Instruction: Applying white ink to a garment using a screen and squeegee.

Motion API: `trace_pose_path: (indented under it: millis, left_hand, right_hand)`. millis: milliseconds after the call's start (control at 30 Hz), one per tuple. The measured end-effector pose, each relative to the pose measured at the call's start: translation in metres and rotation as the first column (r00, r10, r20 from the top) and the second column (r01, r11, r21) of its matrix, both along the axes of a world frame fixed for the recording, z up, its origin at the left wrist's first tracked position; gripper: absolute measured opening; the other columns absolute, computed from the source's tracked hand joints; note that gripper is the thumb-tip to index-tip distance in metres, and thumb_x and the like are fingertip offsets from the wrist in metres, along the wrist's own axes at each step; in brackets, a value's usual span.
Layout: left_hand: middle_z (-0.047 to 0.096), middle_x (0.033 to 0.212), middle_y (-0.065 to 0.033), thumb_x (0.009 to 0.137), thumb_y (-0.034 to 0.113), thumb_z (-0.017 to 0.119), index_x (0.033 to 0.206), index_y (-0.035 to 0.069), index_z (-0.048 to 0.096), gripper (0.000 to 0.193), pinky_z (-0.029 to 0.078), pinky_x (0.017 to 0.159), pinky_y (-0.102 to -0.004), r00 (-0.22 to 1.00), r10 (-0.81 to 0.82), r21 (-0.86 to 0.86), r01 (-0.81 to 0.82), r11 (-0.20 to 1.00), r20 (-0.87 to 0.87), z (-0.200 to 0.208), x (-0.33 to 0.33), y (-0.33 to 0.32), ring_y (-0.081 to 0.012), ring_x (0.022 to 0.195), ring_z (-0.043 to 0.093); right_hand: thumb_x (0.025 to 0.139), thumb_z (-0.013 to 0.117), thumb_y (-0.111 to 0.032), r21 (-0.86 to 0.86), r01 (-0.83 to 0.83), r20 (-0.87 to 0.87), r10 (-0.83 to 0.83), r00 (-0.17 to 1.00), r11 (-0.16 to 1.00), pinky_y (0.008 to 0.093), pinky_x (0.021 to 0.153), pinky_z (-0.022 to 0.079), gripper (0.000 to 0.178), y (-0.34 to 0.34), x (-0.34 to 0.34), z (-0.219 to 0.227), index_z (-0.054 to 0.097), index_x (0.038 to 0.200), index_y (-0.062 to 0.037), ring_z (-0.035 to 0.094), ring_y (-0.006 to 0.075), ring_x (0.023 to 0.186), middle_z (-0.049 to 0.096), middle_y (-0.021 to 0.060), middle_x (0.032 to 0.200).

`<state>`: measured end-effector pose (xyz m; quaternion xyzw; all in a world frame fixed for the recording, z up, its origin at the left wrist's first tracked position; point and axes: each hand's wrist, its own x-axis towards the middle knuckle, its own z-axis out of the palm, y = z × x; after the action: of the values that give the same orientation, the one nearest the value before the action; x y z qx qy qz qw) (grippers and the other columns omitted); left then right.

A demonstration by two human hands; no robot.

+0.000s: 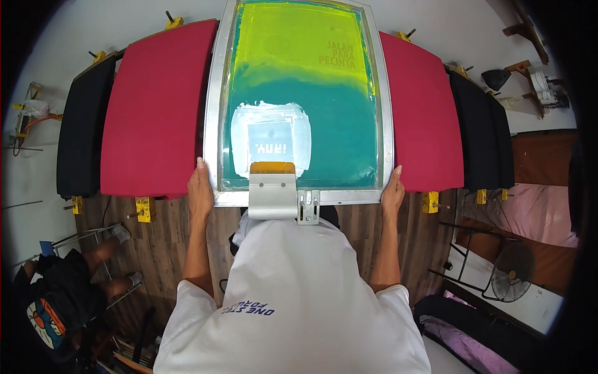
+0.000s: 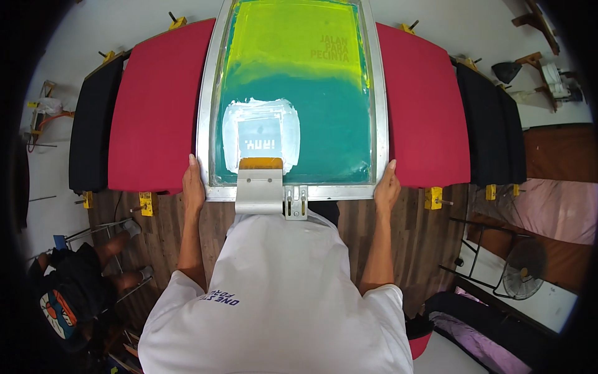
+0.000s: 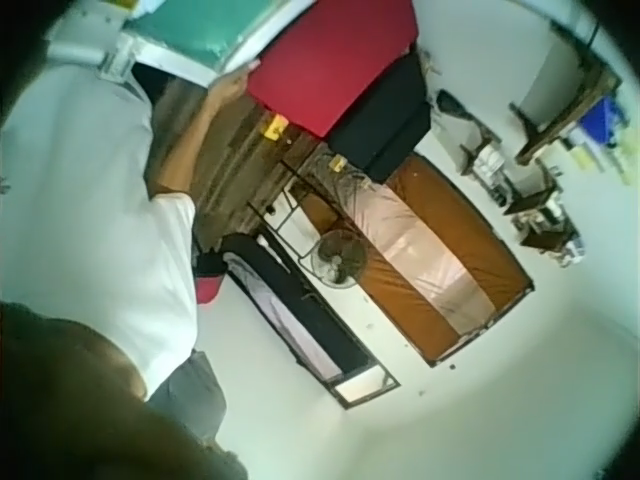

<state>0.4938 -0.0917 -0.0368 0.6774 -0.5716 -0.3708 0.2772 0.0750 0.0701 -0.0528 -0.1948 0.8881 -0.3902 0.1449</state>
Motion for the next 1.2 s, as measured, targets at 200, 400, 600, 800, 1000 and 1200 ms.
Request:
trace_pose_path:
  millis: [200, 400, 600, 800, 1000, 1200]
  left_hand:
    - [0.060, 0.083, -0.0233, 0.105, 0.056, 0.029, 0.094, -0.008, 0.060, 0.072, 0.043, 0.074, -0.0446, 0.998, -0.038, 0.023, 0.037, 0.999, 0.057, -0.020, 0.010, -0.002, -0.0299, 0.076, 0.053]
    - [0.065, 0.090, -0.0249, 0.106, 0.053, 0.029, 0.107, -0.009, 0.064, 0.071, 0.045, 0.078, -0.0438, 0.999, -0.033, 0.004, 0.034, 0.999, -0.029, -0.018, 0.009, 0.003, -0.0317, 0.081, 0.058]
    - [0.067, 0.097, -0.0274, 0.106, 0.054, 0.028, 0.109, -0.008, 0.064, 0.072, 0.046, 0.081, -0.0449, 0.998, -0.030, 0.048, 0.032, 0.998, -0.047, -0.015, 0.006, -0.003, -0.0360, 0.087, 0.061]
    - [0.066, 0.099, -0.0289, 0.105, 0.055, 0.028, 0.109, -0.009, 0.064, 0.074, 0.046, 0.084, -0.0462, 0.999, -0.042, 0.040, 0.043, 0.998, -0.030, -0.021, 0.007, -0.005, -0.0385, 0.090, 0.062]
    - [0.066, 0.098, -0.0293, 0.105, 0.054, 0.028, 0.108, -0.009, 0.064, 0.073, 0.045, 0.084, -0.0470, 0.999, -0.022, 0.050, 0.023, 0.998, -0.026, -0.024, 0.007, 0.002, -0.0397, 0.091, 0.062]
    - [0.065, 0.098, -0.0309, 0.105, 0.054, 0.029, 0.106, -0.011, 0.064, 0.074, 0.045, 0.085, -0.0461, 0.999, 0.019, 0.002, -0.019, 1.000, -0.026, -0.022, 0.001, 0.004, -0.0413, 0.091, 0.061]
  right_hand:
    - [0.102, 0.033, -0.063, -0.006, -0.026, 0.008, 0.026, 1.000, 1.000, 0.0440, 0.084, 0.046, 0.080, 0.005, 0.005, 0.002, 0.066, 0.104, 0.0105, 0.063, 0.0323, 0.085, 0.067, 0.0279, 0.090]
    - [0.102, 0.034, -0.061, 0.047, -0.021, 0.076, 0.017, 0.997, 0.999, 0.0430, 0.082, 0.048, 0.079, 0.006, 0.008, -0.003, 0.068, 0.101, 0.0093, 0.066, 0.0338, 0.086, 0.069, 0.0273, 0.088]
    - [0.102, 0.034, -0.062, 0.009, -0.017, 0.050, 0.017, 0.999, 1.000, 0.0434, 0.081, 0.048, 0.079, 0.003, 0.009, 0.000, 0.069, 0.099, 0.0089, 0.066, 0.0342, 0.083, 0.068, 0.0272, 0.086]
    - [0.102, 0.034, -0.061, 0.094, -0.029, 0.074, 0.022, 0.997, 0.995, 0.0443, 0.082, 0.048, 0.076, 0.004, 0.004, -0.006, 0.069, 0.102, 0.0075, 0.066, 0.0385, 0.086, 0.067, 0.0292, 0.089]
    - [0.102, 0.035, -0.061, 0.002, -0.053, 0.029, 0.053, 0.998, 0.999, 0.0442, 0.083, 0.048, 0.075, 0.000, 0.003, -0.012, 0.069, 0.104, 0.0053, 0.066, 0.0392, 0.089, 0.068, 0.0281, 0.091]
    - [0.102, 0.033, -0.060, 0.128, -0.100, 0.039, 0.095, 0.995, 0.987, 0.0492, 0.080, 0.046, 0.076, 0.000, -0.005, -0.016, 0.069, 0.102, 0.0065, 0.064, 0.0452, 0.087, 0.066, 0.0308, 0.090]
